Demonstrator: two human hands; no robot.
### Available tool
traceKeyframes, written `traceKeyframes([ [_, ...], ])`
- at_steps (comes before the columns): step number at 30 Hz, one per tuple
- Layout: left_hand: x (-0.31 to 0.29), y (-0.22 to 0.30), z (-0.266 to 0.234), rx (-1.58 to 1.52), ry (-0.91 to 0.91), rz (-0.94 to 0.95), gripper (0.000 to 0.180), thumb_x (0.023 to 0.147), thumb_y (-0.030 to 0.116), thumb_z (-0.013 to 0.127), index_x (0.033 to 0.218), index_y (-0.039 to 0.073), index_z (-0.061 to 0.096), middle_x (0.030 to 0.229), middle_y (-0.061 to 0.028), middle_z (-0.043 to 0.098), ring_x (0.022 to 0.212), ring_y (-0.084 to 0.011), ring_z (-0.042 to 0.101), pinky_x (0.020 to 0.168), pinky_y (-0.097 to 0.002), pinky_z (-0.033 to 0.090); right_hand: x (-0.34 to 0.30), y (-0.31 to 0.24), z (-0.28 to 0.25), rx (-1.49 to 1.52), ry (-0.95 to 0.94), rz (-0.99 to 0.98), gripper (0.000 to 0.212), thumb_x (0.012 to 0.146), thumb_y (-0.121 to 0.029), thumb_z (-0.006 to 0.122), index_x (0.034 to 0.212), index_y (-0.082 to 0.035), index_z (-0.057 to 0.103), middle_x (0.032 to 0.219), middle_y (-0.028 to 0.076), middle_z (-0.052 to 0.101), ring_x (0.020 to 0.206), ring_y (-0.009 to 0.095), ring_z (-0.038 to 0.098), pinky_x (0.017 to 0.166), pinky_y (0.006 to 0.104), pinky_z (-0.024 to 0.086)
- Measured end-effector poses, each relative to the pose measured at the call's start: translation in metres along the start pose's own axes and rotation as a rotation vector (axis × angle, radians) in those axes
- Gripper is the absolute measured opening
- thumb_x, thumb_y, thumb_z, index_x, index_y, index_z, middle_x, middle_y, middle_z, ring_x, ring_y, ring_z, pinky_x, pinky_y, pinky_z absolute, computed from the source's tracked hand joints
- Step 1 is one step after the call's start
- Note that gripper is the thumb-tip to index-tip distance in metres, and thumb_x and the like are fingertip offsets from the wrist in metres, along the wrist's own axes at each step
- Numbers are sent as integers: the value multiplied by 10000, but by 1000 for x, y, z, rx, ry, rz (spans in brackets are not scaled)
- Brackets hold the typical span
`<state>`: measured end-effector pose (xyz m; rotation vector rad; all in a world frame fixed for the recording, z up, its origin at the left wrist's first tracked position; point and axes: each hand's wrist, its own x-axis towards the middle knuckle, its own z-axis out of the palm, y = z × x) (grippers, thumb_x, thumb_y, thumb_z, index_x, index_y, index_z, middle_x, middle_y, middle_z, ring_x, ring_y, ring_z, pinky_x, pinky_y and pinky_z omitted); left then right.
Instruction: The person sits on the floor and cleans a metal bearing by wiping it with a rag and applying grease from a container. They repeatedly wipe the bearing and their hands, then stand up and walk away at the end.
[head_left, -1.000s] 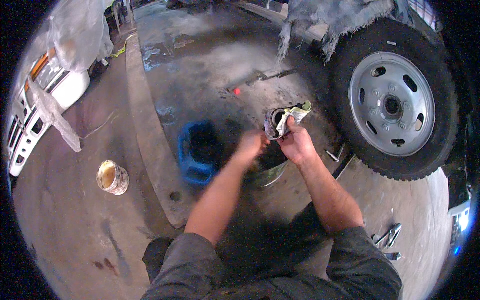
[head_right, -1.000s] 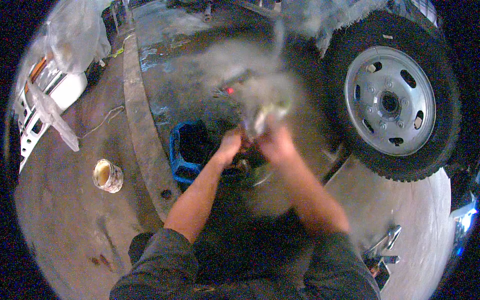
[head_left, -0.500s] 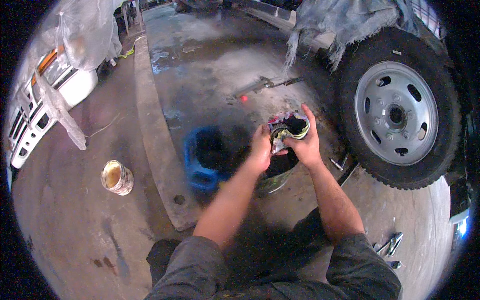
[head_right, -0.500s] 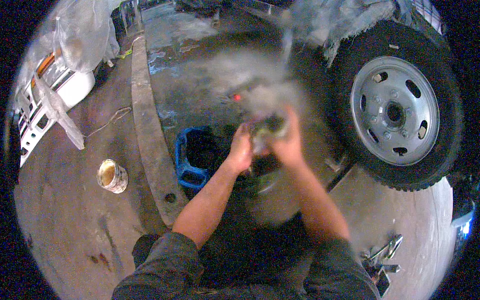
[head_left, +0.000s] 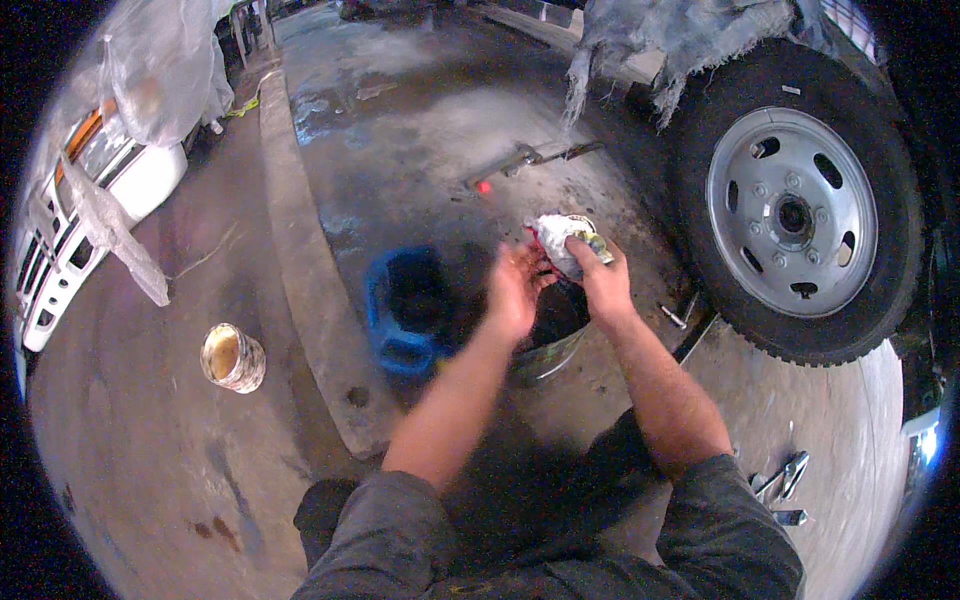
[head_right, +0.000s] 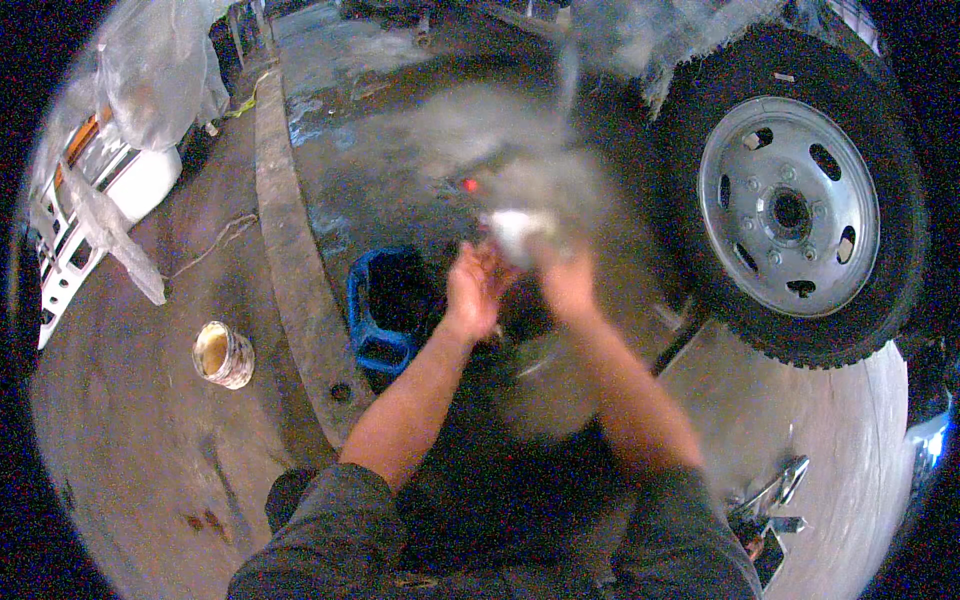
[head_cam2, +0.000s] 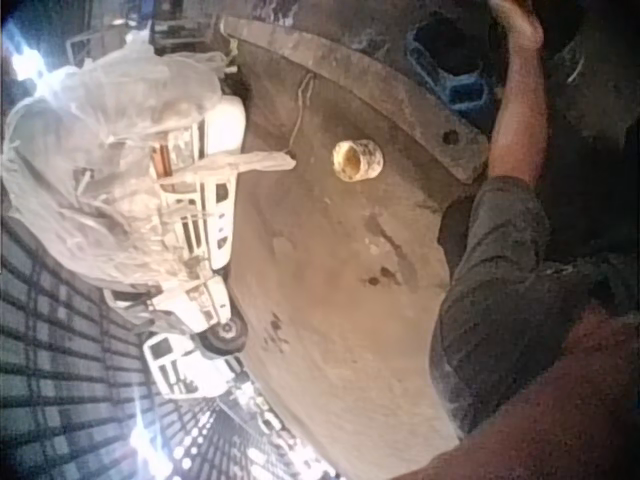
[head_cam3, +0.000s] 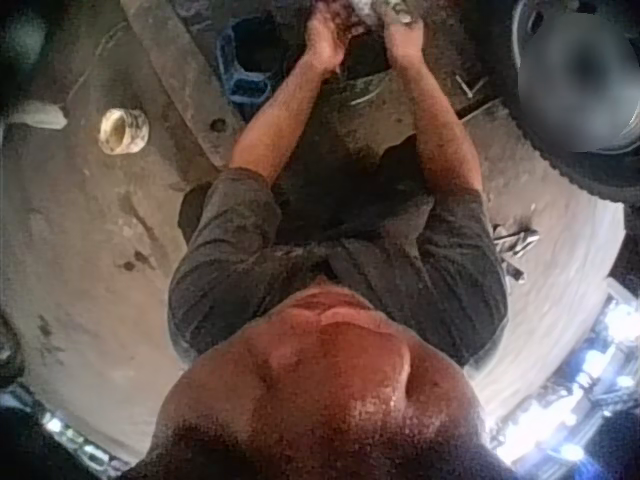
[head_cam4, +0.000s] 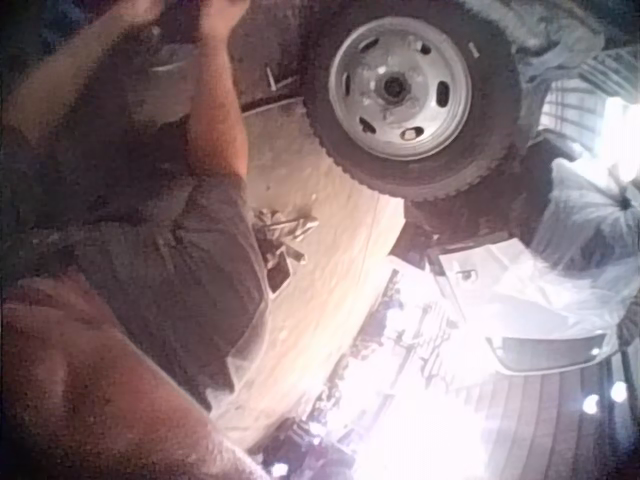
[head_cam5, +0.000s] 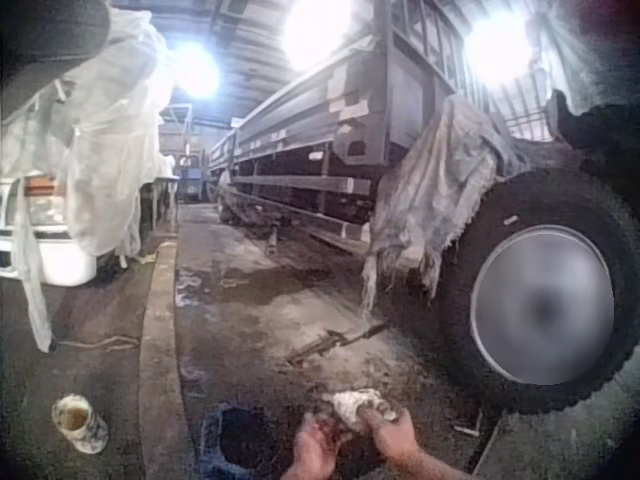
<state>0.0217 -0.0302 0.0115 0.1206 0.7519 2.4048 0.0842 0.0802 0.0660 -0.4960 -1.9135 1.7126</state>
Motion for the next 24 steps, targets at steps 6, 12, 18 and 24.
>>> traceKeyframes([
  [6,-6,-19,26,227,67,342,591,897,518,557,1297,94,457,1206,-69,544,1090,-214,515,949,-374,420,-16,-4,9,-486,-82,-177,486,842,-281,633,1185,53,551,1158,194,586,1097,264,545,953,352,414],
  [12,4,5,41,773,315,654,554,982,476,402,1111,-37,569,1014,-145,639,889,-231,592,797,-366,460,-17,-5,2,-37,-182,-52,401,927,-386,541,1042,-14,635,1107,153,560,1102,247,470,974,352,349],
  [18,-9,-5,50,729,301,744,588,992,458,336,1078,-76,568,1015,-190,626,920,-287,586,821,-416,432,-31,-33,9,123,-169,110,456,999,-380,429,1058,37,603,1063,69,584,963,130,484,892,296,405],
  [24,-16,-18,50,815,-75,551,609,982,505,363,1154,-52,538,1111,-165,594,1023,-252,541,902,-380,405,-25,-6,8,462,-66,183,423,1024,-318,313,1141,22,536,1104,114,592,996,197,529,934,344,406],
])
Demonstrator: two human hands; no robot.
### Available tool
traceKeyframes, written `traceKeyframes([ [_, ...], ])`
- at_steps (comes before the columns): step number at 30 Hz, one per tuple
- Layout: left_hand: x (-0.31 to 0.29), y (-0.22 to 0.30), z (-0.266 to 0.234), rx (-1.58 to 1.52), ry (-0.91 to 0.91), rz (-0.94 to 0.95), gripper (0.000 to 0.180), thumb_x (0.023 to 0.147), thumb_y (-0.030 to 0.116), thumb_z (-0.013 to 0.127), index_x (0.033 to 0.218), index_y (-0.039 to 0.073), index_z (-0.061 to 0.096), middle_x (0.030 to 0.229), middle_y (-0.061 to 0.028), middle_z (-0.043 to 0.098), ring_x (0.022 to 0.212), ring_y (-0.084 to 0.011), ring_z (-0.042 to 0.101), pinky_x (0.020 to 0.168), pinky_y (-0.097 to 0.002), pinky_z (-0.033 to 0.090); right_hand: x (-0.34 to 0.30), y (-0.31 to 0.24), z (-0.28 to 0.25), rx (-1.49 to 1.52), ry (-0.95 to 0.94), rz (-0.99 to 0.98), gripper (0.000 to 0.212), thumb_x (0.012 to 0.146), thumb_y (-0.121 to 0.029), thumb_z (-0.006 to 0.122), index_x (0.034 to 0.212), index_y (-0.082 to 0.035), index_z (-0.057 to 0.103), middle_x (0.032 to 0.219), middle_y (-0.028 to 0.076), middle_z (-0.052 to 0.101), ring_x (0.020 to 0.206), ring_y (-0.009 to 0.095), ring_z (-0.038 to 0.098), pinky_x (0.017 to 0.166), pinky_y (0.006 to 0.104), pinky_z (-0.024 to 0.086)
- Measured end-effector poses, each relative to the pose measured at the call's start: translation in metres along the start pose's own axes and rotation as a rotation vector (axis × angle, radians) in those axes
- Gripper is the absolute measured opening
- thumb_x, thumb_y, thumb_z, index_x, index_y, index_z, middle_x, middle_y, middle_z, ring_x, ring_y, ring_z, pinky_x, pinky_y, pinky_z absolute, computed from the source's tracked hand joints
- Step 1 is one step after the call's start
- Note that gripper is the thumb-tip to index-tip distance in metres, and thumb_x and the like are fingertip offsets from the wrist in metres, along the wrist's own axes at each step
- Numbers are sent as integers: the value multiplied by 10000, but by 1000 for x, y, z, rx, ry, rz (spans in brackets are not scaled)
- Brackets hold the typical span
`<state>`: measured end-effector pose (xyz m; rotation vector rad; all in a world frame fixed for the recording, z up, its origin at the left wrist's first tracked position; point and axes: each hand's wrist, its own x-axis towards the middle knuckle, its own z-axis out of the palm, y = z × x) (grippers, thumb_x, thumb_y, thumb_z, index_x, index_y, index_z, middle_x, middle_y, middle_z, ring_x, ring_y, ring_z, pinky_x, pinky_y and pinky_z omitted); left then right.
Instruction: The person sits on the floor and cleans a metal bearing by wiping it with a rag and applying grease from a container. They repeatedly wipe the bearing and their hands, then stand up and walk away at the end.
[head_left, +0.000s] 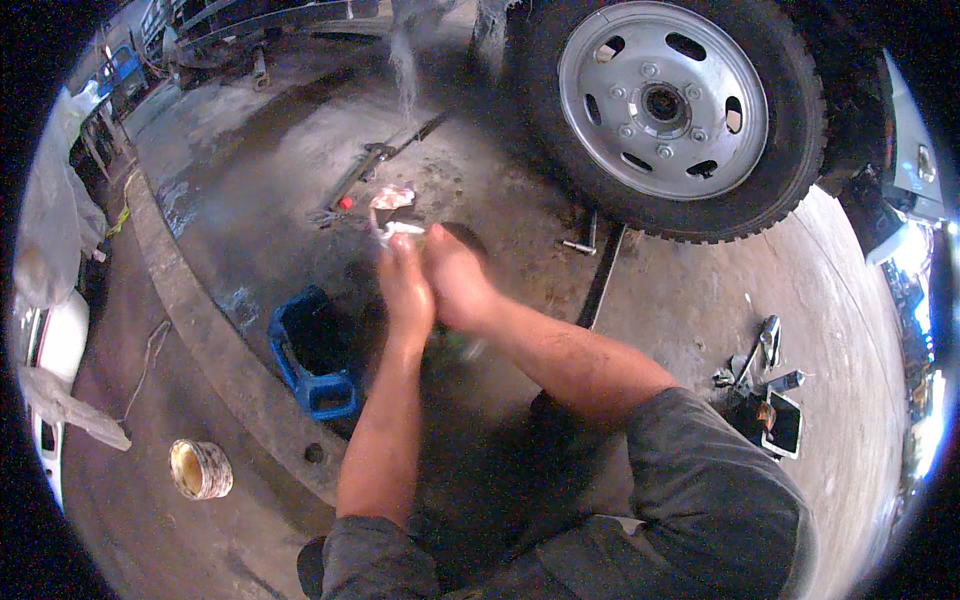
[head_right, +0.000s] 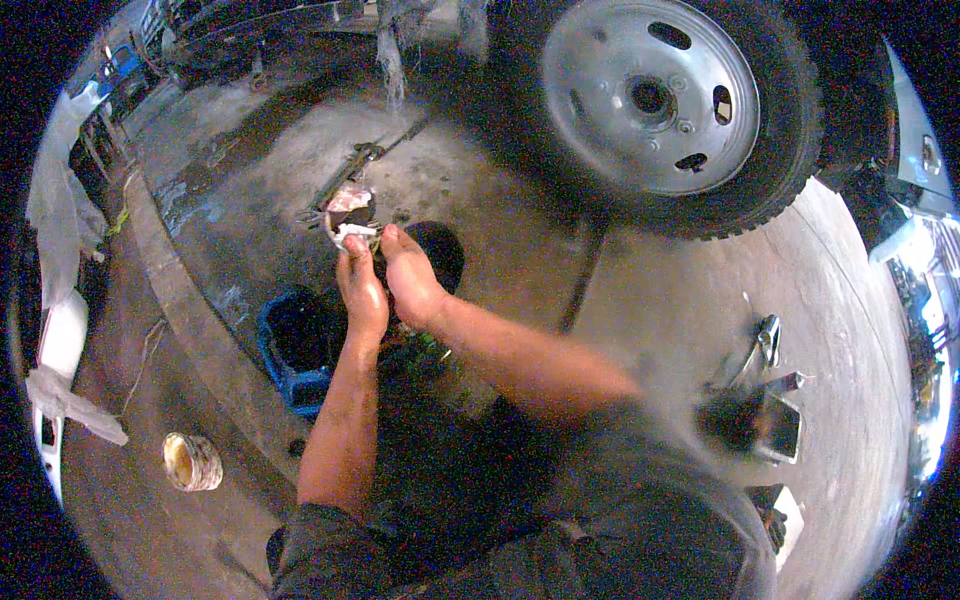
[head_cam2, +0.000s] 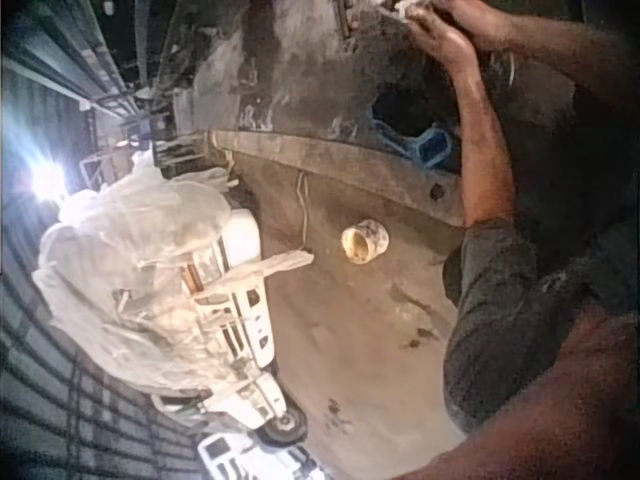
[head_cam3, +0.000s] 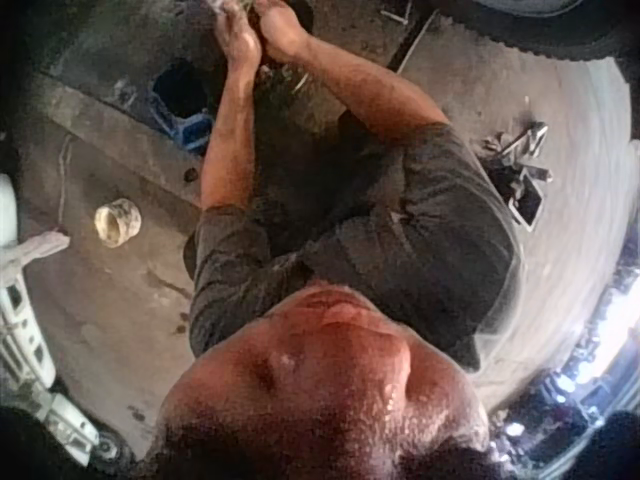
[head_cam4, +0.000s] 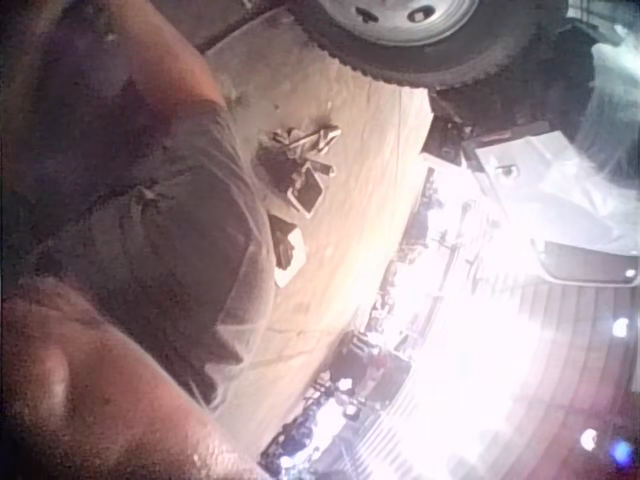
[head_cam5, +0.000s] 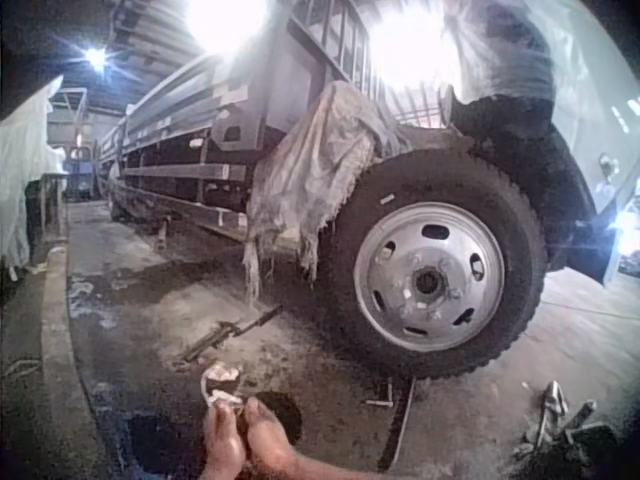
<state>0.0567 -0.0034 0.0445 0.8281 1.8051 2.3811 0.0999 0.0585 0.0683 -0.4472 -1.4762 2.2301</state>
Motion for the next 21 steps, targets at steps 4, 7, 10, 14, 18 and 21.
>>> traceKeyframes([
  [4,-5,2,0,147,-127,257,513,985,377,407,1308,-16,471,1306,-193,516,1228,-303,466,1018,-397,350,15,-10,-8,365,-40,149,329,993,-263,354,1093,-37,571,983,92,622,884,203,573,841,356,458],
  [7,-21,-6,3,256,-190,374,577,977,416,372,1402,26,377,1474,-182,337,1384,-360,271,1125,-436,216,16,-19,-14,496,3,251,277,940,-265,414,939,-103,638,817,64,622,713,201,586,668,389,494],
  [10,-31,-5,13,336,-229,356,659,984,472,299,1470,35,211,1540,-168,161,1427,-362,107,1152,-446,86,27,-3,-38,60,122,199,315,940,-301,426,950,-70,641,837,125,635,733,286,604,711,435,493],
  [14,-21,-2,21,9,86,143,641,988,517,300,1359,-5,330,1352,-156,390,1239,-245,377,1034,-372,302,18,16,-26,-546,110,-162,260,970,-243,453,1037,-36,595,945,95,626,846,201,565,785,333,454],
  [18,10,18,4,-296,56,-76,506,993,492,359,1016,21,543,888,-13,542,810,-152,476,768,-324,418,21,21,-23,-493,55,-158,302,965,-246,457,1108,-11,582,1070,170,611,976,290,569,875,378,441],
  [21,7,30,6,53,-5,-32,508,996,466,366,972,5,579,886,-77,608,813,-186,534,754,-355,439,31,34,-24,-469,49,-403,319,956,-273,445,1079,-16,591,1121,226,591,1016,372,573,920,450,429],
])
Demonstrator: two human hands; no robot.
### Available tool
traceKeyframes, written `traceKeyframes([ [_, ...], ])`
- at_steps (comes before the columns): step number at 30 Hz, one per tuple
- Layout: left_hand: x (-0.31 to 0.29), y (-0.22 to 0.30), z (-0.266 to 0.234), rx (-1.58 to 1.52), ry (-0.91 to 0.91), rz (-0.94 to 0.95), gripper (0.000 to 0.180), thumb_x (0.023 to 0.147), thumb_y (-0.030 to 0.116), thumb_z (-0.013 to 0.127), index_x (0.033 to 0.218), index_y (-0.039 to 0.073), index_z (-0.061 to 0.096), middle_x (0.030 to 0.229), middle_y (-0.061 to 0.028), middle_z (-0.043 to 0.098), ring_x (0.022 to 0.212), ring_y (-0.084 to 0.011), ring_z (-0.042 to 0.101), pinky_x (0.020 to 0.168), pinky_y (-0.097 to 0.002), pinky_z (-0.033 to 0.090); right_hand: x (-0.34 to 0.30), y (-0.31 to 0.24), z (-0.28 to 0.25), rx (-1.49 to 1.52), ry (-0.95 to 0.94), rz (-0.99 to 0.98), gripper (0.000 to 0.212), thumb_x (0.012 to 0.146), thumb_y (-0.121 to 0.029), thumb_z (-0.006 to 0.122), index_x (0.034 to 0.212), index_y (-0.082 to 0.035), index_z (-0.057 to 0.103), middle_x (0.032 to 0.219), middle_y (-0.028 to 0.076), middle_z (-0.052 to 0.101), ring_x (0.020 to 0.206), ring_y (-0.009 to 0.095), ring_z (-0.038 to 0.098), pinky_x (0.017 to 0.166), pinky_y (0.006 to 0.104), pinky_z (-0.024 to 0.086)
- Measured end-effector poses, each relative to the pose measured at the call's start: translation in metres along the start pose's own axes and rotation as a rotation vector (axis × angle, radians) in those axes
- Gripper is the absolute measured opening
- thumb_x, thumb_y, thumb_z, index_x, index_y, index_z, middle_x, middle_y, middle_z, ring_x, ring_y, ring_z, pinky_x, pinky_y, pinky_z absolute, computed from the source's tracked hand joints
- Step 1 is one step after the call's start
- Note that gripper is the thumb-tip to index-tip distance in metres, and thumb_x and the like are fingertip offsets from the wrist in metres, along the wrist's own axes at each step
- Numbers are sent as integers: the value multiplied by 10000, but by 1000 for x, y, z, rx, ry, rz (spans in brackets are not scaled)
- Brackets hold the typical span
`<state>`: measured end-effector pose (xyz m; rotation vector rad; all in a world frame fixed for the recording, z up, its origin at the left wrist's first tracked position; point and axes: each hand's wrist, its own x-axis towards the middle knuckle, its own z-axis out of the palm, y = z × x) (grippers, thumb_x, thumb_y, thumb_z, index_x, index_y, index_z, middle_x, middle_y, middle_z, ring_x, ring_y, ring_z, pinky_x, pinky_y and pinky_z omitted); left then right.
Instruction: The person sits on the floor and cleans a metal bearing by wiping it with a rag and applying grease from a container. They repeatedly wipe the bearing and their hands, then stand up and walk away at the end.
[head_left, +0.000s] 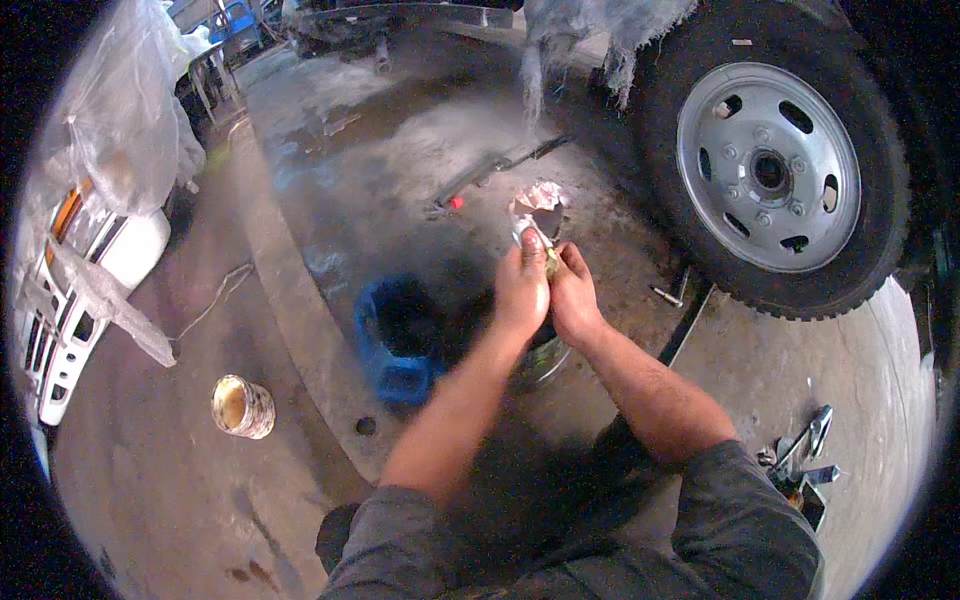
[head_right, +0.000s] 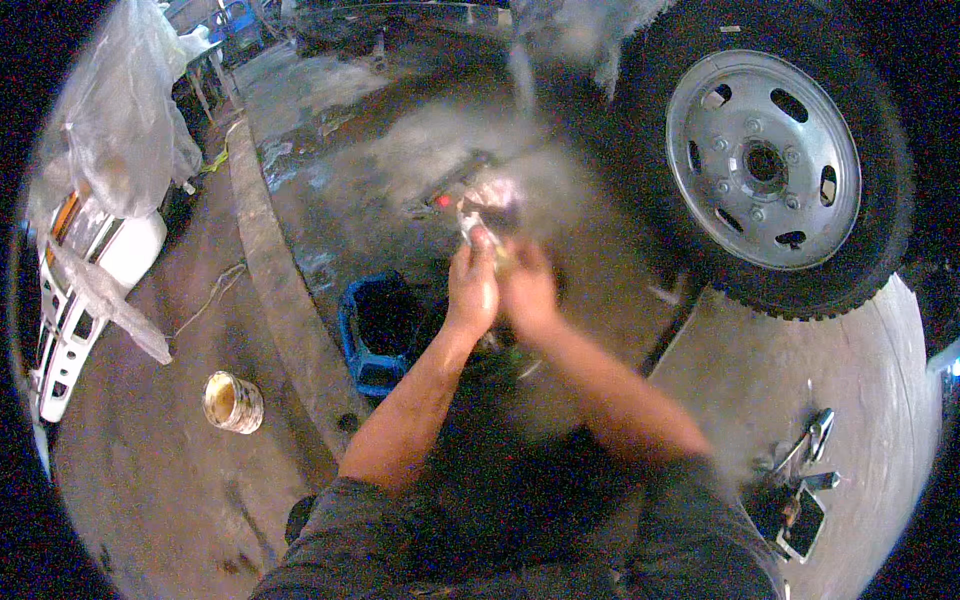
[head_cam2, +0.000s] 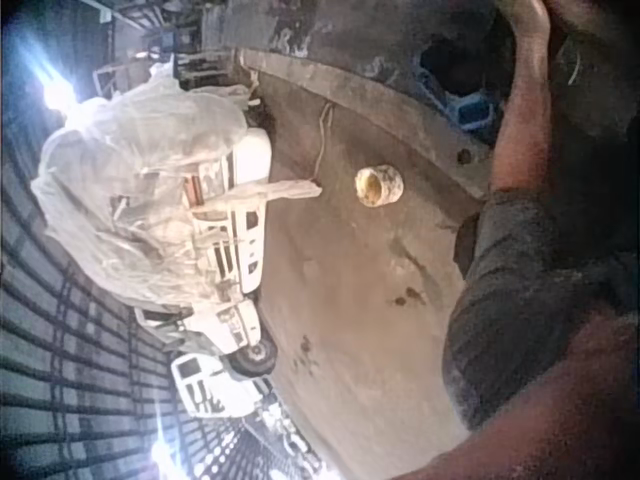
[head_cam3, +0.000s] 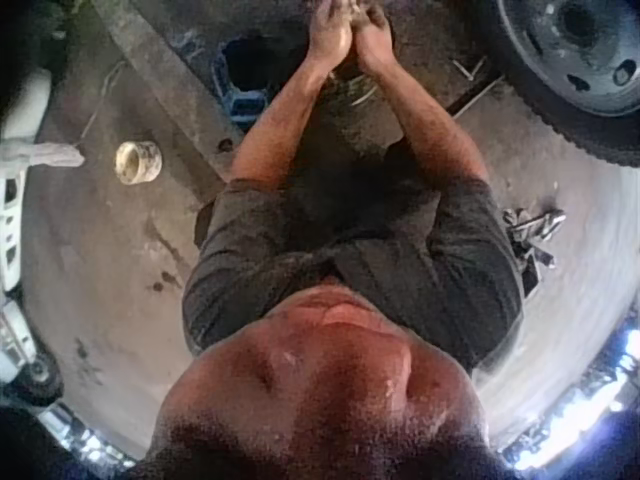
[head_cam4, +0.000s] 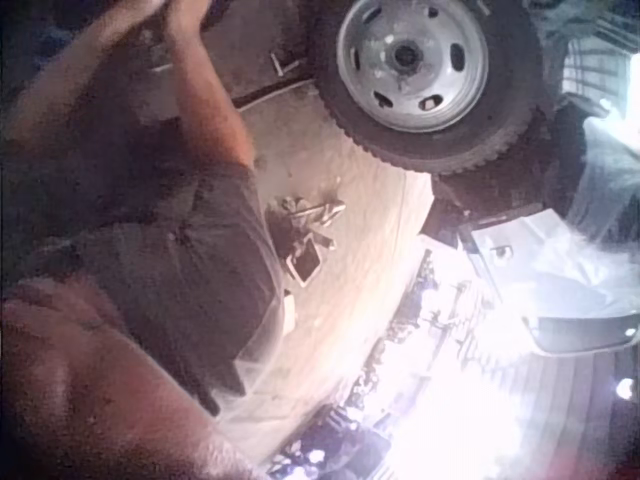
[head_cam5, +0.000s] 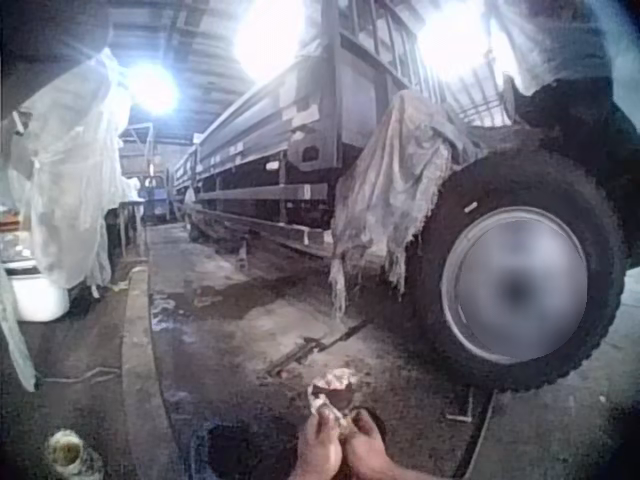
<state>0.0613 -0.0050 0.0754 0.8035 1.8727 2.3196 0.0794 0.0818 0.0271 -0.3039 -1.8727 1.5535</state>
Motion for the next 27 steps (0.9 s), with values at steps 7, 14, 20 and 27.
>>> traceKeyframes([
  [7,25,-9,1,112,-78,-113,534,972,476,417,1038,-26,586,976,-186,642,898,-309,614,800,-416,454,23,28,-37,-130,234,-40,213,938,-234,511,1000,-41,576,916,89,625,832,183,585,761,307,470],
  [14,68,-43,-120,-235,489,-166,416,1006,399,388,1153,37,531,1035,-60,604,945,-186,584,814,-351,470,46,-24,-98,214,283,39,182,908,-218,548,949,-41,558,912,76,645,817,161,619,700,314,497],
  [20,67,-51,-124,-333,595,-338,406,981,431,402,1033,68,576,834,-55,622,700,-194,607,592,-338,476,66,39,-89,-508,79,84,202,859,-199,620,946,-17,630,903,83,674,815,165,630,728,305,492],
  [27,58,-55,-127,-206,699,-324,434,976,397,383,975,7,571,840,-103,608,681,-225,589,568,-347,454,58,86,-28,-1103,-435,192,310,790,-287,644,991,-50,650,990,146,672,969,287,637,843,369,492],
])
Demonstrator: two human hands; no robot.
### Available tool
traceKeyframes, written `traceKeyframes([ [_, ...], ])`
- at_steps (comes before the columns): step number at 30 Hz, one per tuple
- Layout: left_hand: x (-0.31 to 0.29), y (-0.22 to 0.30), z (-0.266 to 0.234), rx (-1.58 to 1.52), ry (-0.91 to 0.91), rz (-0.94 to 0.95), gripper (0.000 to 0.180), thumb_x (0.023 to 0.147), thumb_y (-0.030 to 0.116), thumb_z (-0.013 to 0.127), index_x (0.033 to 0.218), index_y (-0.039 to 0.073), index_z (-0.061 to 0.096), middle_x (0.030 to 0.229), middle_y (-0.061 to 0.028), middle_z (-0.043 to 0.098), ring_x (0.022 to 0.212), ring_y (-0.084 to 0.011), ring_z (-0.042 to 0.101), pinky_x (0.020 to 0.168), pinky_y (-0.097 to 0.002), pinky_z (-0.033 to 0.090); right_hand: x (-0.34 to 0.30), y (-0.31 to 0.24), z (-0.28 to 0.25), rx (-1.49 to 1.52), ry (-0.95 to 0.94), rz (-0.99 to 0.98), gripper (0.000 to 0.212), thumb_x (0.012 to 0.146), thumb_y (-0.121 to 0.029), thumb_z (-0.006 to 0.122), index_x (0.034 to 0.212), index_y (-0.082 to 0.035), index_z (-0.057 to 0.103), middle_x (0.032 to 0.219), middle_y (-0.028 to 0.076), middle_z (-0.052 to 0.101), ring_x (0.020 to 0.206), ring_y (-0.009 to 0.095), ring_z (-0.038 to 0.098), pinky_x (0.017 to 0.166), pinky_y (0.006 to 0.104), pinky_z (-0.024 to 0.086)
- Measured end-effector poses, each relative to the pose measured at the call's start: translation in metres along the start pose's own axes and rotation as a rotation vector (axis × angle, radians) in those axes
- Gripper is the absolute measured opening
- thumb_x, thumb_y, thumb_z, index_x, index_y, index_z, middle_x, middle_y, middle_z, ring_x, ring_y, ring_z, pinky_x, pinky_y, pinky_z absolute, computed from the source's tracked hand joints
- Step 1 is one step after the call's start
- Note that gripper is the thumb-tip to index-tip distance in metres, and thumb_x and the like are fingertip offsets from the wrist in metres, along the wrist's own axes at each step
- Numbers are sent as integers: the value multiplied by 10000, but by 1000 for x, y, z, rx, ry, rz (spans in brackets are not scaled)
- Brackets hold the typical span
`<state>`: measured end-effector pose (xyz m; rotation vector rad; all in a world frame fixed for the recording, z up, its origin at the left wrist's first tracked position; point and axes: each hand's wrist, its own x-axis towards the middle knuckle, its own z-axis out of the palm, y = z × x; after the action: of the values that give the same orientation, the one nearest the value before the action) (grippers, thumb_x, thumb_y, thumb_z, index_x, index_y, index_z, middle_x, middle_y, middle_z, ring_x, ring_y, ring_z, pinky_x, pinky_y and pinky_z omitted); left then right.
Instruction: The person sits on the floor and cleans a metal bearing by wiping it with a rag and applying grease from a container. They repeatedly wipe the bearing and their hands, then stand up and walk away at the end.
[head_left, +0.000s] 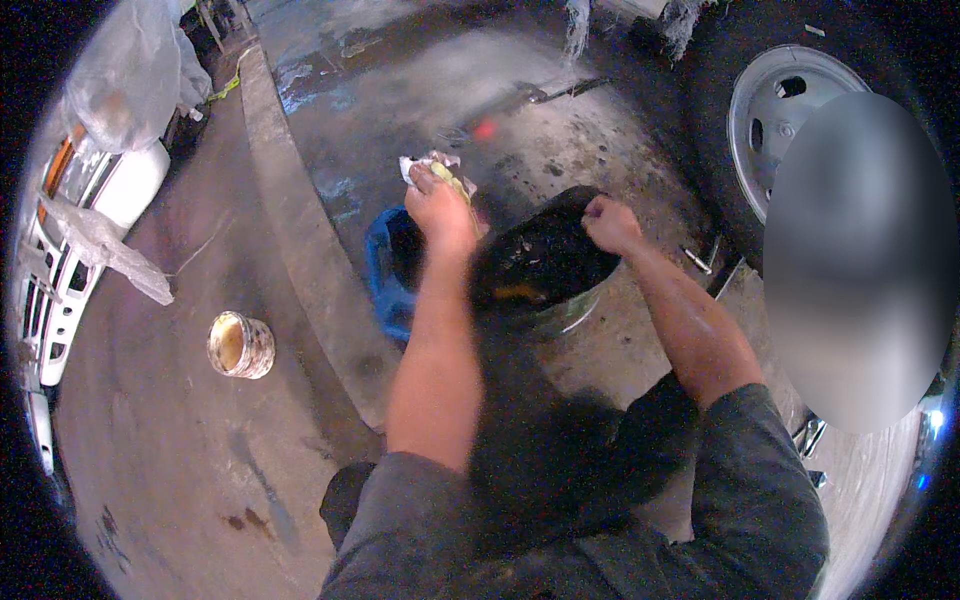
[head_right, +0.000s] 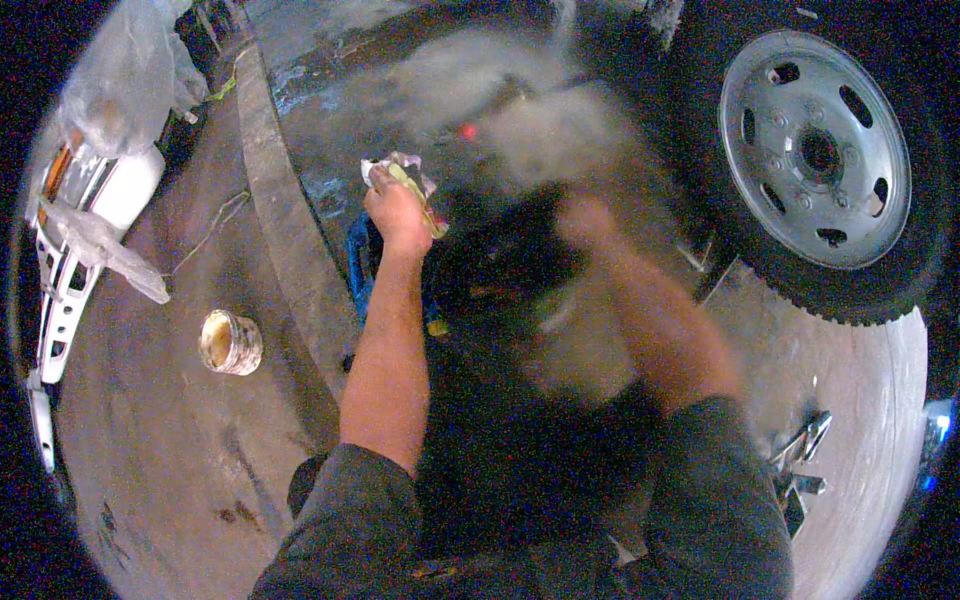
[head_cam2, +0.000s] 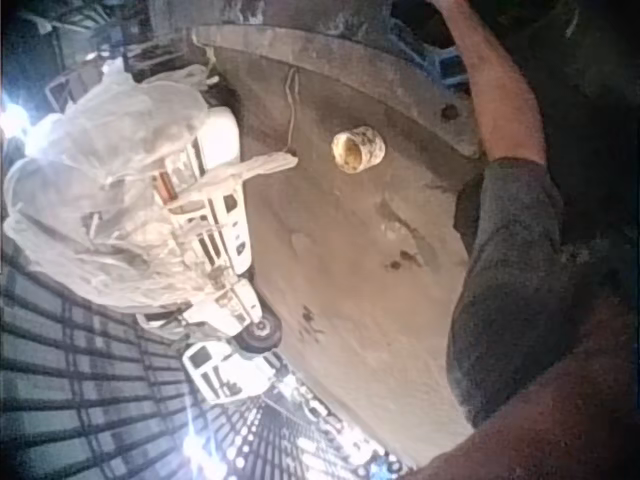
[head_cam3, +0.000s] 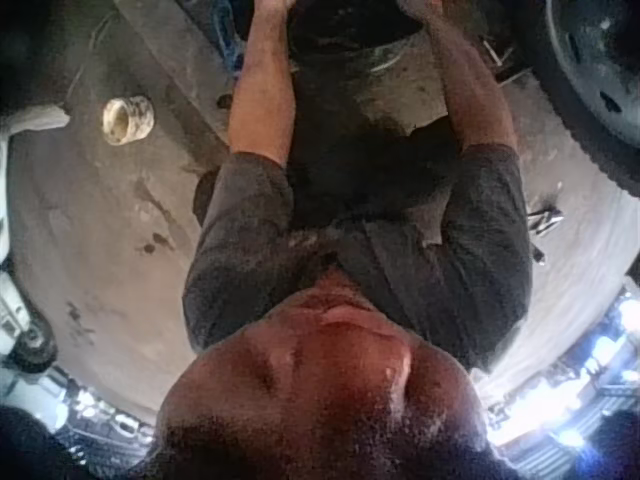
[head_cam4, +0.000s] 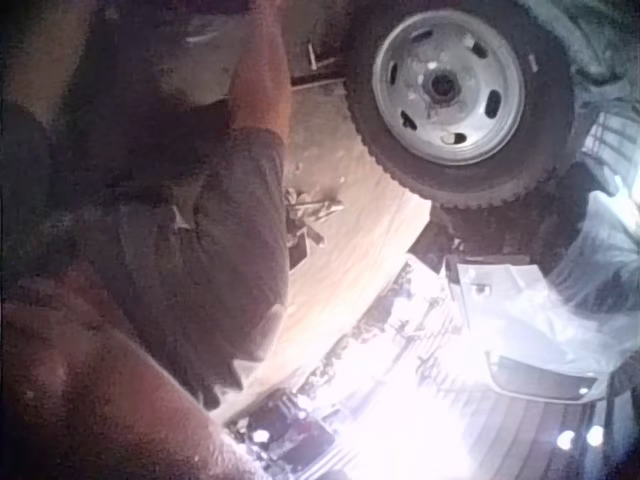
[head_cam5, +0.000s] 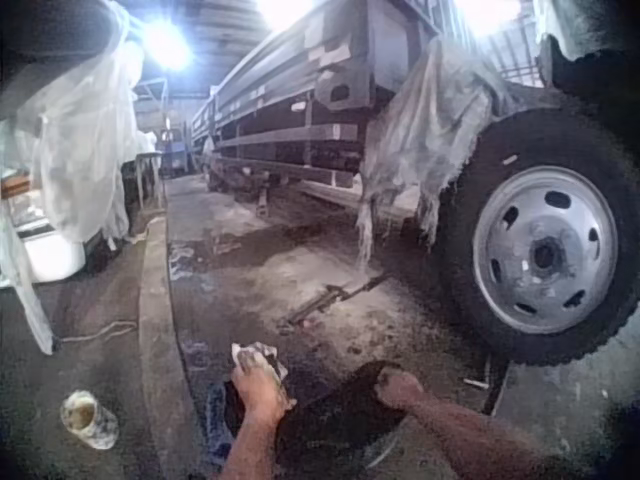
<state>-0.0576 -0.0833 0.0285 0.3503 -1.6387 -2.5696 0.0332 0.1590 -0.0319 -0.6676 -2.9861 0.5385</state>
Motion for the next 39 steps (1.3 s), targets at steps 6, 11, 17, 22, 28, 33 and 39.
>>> traceKeyframes([
  [6,16,-10,-18,-31,85,-151,474,977,387,400,1061,-55,549,976,-172,610,845,-287,594,738,-410,472,48,14,94,-387,-498,-66,357,772,-319,639,1008,-52,648,1035,152,661,999,310,625,850,389,491],
  [11,44,3,-58,-556,-290,-265,378,987,361,363,1122,79,574,1019,-90,656,902,-259,639,799,-432,524,73,13,157,-500,-572,-181,361,782,-338,627,1005,-55,651,1023,146,664,979,308,629,830,392,495],
  [17,43,-2,-67,-585,-396,-474,412,986,396,383,1109,69,600,1042,-80,663,932,-234,634,894,-392,491,74,17,168,-581,-607,-256,368,794,-361,612,1002,-60,654,1007,140,667,955,307,634,806,395,500],
  [22,43,-15,-64,-613,-444,-523,407,985,387,398,1117,55,593,1056,-85,658,949,-242,629,894,-399,489,72,17,158,-600,-625,-296,376,804,-380,599,999,-64,657,995,134,670,935,305,638,787,398,504],
  [28,35,-17,-64,-538,-469,-477,437,979,383,400,1167,24,563,1116,-124,636,1015,-266,615,926,-421,474,62,16,145,-598,-663,-331,388,817,-403,584,995,-68,660,979,128,674,911,304,643,763,401,508],
  [33,29,-14,-59,-427,-530,-489,584,996,442,224,1163,-14,549,908,-178,651,766,-303,648,668,-433,550,49,18,134,-600,-699,-364,399,827,-423,571,992,-72,663,967,122,677,891,302,647,743,403,512],
  [39,27,-12,-55,-454,-542,-494,571,1003,413,221,1155,-23,558,925,-172,652,788,-302,647,679,-436,549,25,17,124,-641,-730,-422,414,839,-446,556,988,-76,666,952,116,680,867,301,652,720,407,517],
])
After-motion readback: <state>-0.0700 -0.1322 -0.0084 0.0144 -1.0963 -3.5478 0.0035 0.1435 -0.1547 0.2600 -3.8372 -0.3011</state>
